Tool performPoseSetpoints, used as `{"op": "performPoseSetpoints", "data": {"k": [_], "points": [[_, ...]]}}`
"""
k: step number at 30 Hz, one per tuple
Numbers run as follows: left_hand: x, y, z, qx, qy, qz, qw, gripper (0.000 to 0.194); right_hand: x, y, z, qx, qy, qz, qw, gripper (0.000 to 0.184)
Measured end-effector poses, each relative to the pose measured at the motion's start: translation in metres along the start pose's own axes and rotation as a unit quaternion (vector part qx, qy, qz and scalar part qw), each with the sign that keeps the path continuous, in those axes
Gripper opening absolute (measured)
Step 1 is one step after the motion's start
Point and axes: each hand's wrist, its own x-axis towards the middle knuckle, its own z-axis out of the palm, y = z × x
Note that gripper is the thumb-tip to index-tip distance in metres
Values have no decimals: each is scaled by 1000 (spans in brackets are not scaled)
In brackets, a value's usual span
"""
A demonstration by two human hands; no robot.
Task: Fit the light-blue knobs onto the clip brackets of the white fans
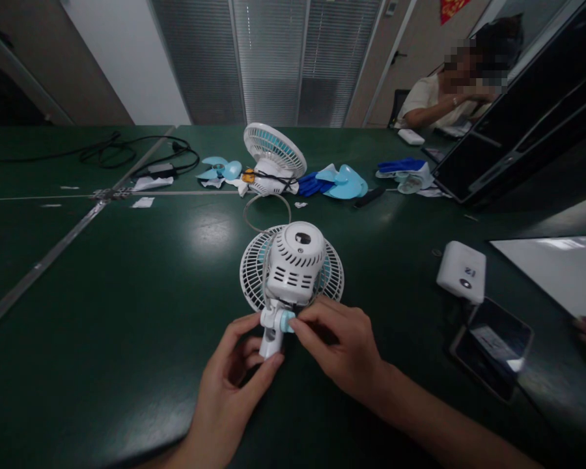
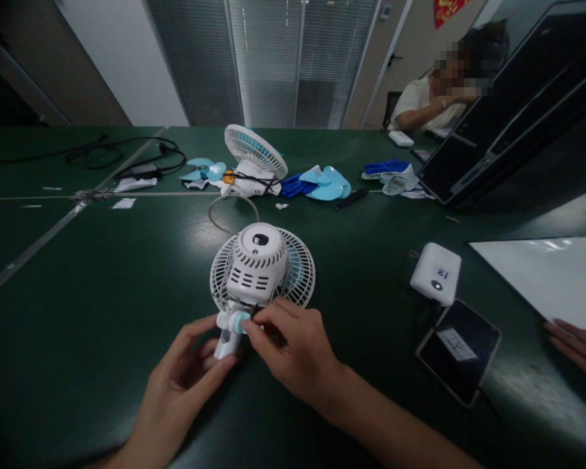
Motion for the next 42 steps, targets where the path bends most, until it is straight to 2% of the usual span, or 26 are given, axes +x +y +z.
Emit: {"op": "performPoseSetpoints", "data": {"k": [1, 4, 6, 9, 11, 14, 15, 18, 21, 23, 25, 27, 29, 32, 34, 37, 39, 42], "points": [[0, 0, 0, -2, -3, 0, 1000, 43, 0, 3, -4, -48, 6, -59, 997, 6], [1, -2, -1, -3, -5, 2, 1000, 42, 2, 13, -16, -146, -13, -213, 966, 28], [1, -2, -2, 2, -2, 5, 1000, 42, 4, 18, -21, -164, -27, -251, 954, 33], [1, -2, -2, 6, -2, 6, 1000, 43, 7, 22, -23, -170, -25, -257, 951, 33], [0, -2, -2, 1, -7, 7, 1000, 42, 6, 23, -19, -166, -20, -249, 954, 29], [0, -5, -2, -7, -17, 10, 1000, 41, 4, 18, -9, -117, -10, -185, 976, 7], [0, -6, -3, -7, -20, 10, 1000, 42, 3, 15, -6, -86, -10, -145, 986, 8], [0, -7, -3, -2, -22, 7, 1000, 42, 2, 6, 3, -3, -17, -26, 1000, 26], [1, -6, -3, 1, -18, 6, 1000, 41, 3, 0, 3, 26, -26, 35, 999, 30], [0, -4, -3, -4, -20, 7, 1000, 41, 2, 2, -1, 3, -12, 6, 1000, 21], [0, -4, -4, -8, -20, 7, 1000, 40, 2, 8, -8, -58, -4, -98, 994, 5], [-1, -6, -4, -9, -16, 7, 1000, 40, 2, 14, -14, -116, -21, -193, 974, 21], [-2, -8, -5, -11, -17, 8, 1000, 41, 2, 18, -17, -144, -38, -223, 963, 24], [0, -10, -5, -14, -19, 10, 1000, 42, 1, 18, -13, -136, -25, -189, 972, 13], [1, -10, -5, -9, -22, 12, 1000, 42, 1, 14, -7, -103, -16, -142, 984, 6], [1, -8, -4, 7, -25, 18, 1000, 41, 1, 7, 2, -34, -14, -49, 998, 20], [0, -7, -3, 14, -21, 24, 999, 39, 2, 4, 5, -13, -17, -11, 1000, 27], [-1, -7, -3, 18, -18, 28, 999, 39, 1, 5, 2, -36, -1, -25, 999, 22]]}}
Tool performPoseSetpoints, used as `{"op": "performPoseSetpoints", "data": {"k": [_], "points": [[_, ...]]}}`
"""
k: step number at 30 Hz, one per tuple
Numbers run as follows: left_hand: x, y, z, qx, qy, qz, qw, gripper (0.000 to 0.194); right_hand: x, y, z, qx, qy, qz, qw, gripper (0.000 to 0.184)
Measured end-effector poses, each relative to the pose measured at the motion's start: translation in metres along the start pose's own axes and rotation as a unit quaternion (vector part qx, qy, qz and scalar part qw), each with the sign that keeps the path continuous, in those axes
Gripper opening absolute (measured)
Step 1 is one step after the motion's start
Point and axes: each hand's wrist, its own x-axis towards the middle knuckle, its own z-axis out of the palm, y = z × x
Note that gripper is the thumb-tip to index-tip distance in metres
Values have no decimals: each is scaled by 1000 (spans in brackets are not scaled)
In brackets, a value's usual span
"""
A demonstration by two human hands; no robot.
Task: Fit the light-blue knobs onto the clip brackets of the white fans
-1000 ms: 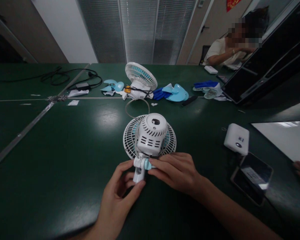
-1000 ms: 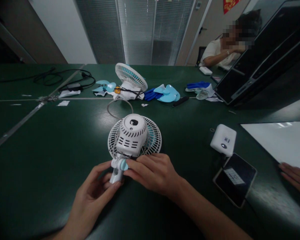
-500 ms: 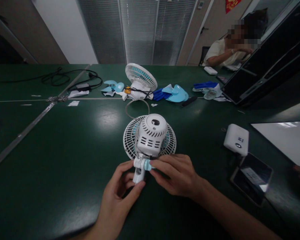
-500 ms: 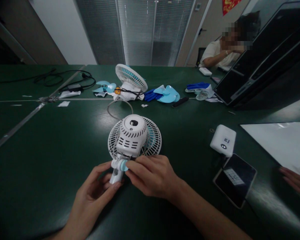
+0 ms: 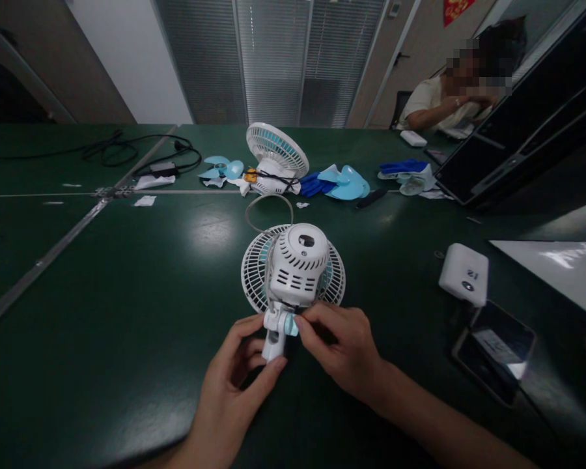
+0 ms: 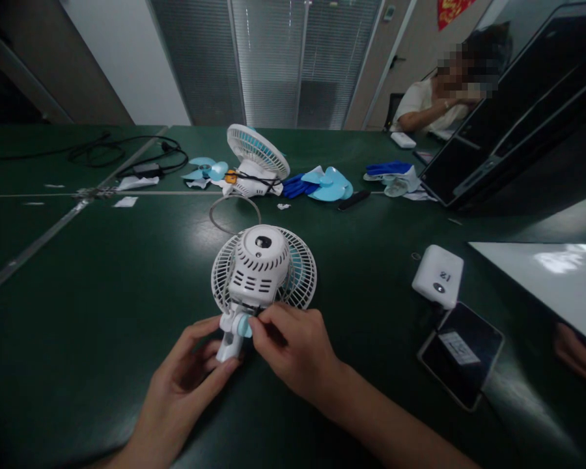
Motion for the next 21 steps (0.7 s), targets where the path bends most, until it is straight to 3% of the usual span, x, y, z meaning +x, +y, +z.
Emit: {"op": "performPoseSetpoints", "data": {"k": [2, 6, 9, 12, 17, 20, 21], "points": [[-1, 0, 0, -3, 0, -3, 1000, 39, -1, 4, -5, -40, 0, -65, 997, 8], [-1, 0, 0, -9, 3, -11, 1000, 40, 1, 11, -17, -111, -35, -183, 976, 18], [-1, 0, 0, -7, 3, -11, 1000, 41, 3, 12, -18, -104, -35, -176, 978, 15], [-1, 0, -1, -6, 0, -9, 1000, 41, 2, 9, -10, -66, -30, -124, 990, 7], [1, 1, 0, -6, -1, -13, 1000, 41, 1, 3, -2, -4, -30, -29, 999, 23], [2, 1, 0, -12, -2, -18, 1000, 40, 1, 6, -8, -28, -16, -79, 996, 7], [2, 0, 0, -15, -3, -19, 1000, 40, 1, 7, -10, -45, -15, -111, 993, 11]]}}
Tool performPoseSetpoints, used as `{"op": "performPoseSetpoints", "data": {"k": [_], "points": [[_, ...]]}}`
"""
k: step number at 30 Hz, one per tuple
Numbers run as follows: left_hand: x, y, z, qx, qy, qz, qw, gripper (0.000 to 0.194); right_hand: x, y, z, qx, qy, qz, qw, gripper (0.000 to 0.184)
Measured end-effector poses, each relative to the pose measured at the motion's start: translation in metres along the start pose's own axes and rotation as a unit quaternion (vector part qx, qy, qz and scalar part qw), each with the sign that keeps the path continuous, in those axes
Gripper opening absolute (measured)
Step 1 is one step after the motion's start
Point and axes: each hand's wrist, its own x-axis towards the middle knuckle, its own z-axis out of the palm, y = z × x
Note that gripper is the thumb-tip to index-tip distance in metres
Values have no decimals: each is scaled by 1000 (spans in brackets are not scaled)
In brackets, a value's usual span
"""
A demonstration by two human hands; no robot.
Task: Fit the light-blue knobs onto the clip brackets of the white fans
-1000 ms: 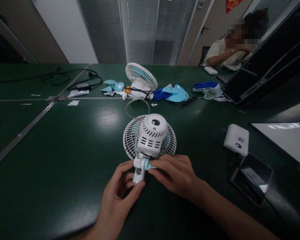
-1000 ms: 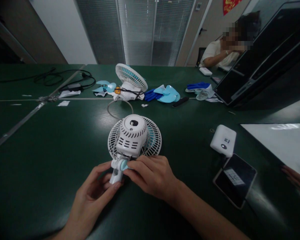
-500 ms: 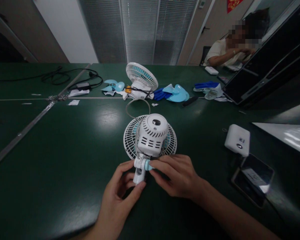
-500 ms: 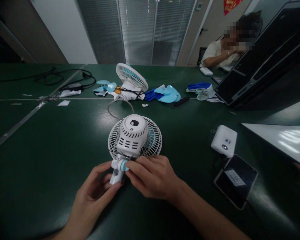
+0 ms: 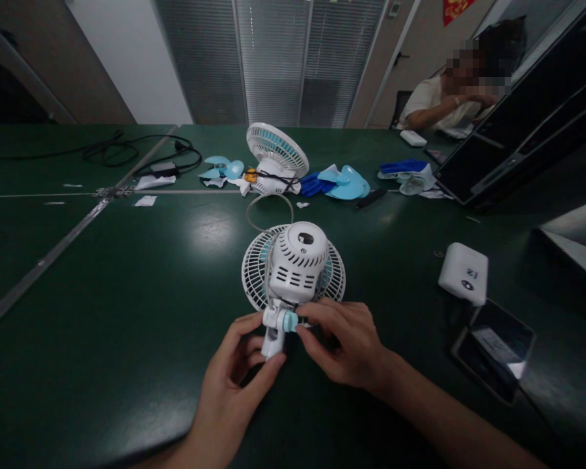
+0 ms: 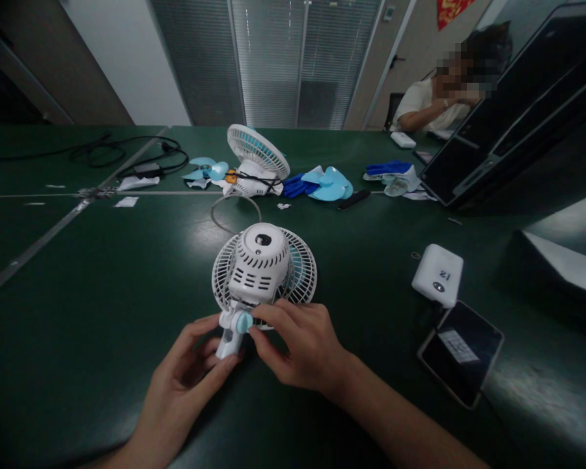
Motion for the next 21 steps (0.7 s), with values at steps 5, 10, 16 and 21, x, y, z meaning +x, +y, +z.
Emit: {"op": "performPoseSetpoints", "data": {"k": [5, 10, 16, 21], "points": [[-1, -2, -1, -9, -3, 0, 1000, 41, -2, 7, -3, -43, -17, -57, 997, 19], [-2, -1, -1, -4, -8, 2, 1000, 41, -5, 2, 8, -6, -17, 29, 999, 13], [-1, -1, 0, -5, 1, -2, 1000, 43, -4, 4, 3, -22, 11, -35, 999, 18], [-2, -2, -2, -7, -2, 0, 1000, 41, -4, 11, 0, -29, 7, -55, 998, 23]]}}
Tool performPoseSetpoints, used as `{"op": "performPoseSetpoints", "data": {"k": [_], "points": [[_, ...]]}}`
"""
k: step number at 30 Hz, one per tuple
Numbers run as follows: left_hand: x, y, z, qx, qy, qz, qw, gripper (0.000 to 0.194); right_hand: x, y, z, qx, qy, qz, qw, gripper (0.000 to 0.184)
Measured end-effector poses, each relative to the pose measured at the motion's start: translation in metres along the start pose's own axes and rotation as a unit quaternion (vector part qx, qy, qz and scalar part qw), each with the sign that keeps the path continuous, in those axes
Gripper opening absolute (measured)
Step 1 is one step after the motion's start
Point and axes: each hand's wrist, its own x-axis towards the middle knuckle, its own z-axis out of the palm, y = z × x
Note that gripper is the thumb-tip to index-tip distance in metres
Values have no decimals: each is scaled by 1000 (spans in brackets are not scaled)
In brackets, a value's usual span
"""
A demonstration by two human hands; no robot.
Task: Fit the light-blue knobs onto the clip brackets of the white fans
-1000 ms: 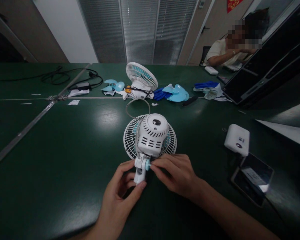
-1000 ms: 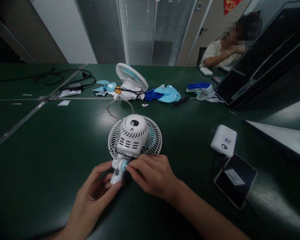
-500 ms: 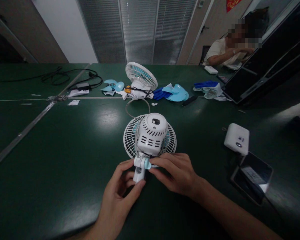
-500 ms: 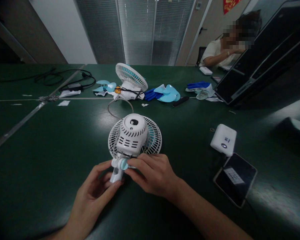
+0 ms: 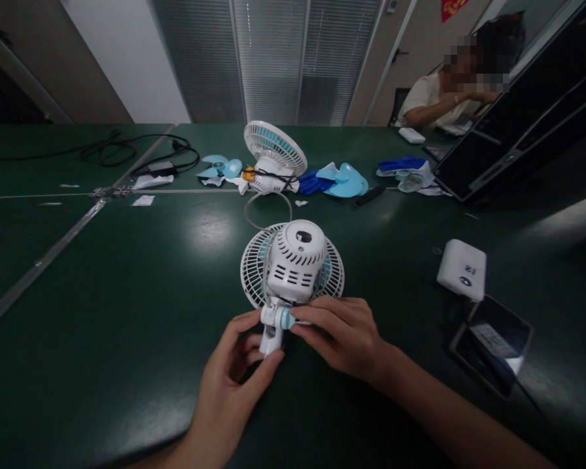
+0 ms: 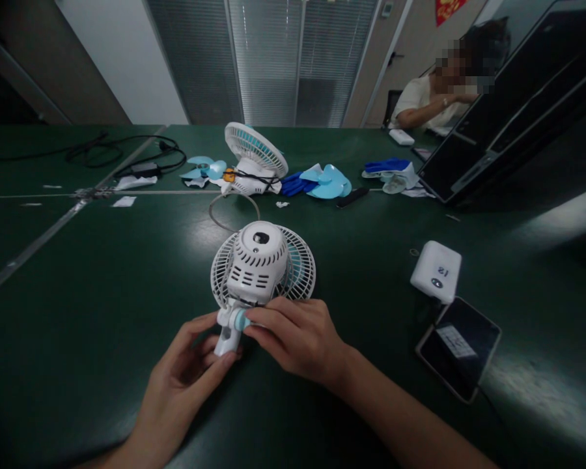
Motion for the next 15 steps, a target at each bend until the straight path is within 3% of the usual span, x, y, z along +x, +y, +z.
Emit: {"op": "performPoseSetpoints", "data": {"k": [5, 15], "points": [[1, 0, 0, 1, -9, 3, 1000, 40, 2, 0, 3, 26, -3, 29, 999, 5], [0, 1, 1, 3, -3, 3, 1000, 41, 0, -6, 5, 42, -28, 33, 998, 15]]}}
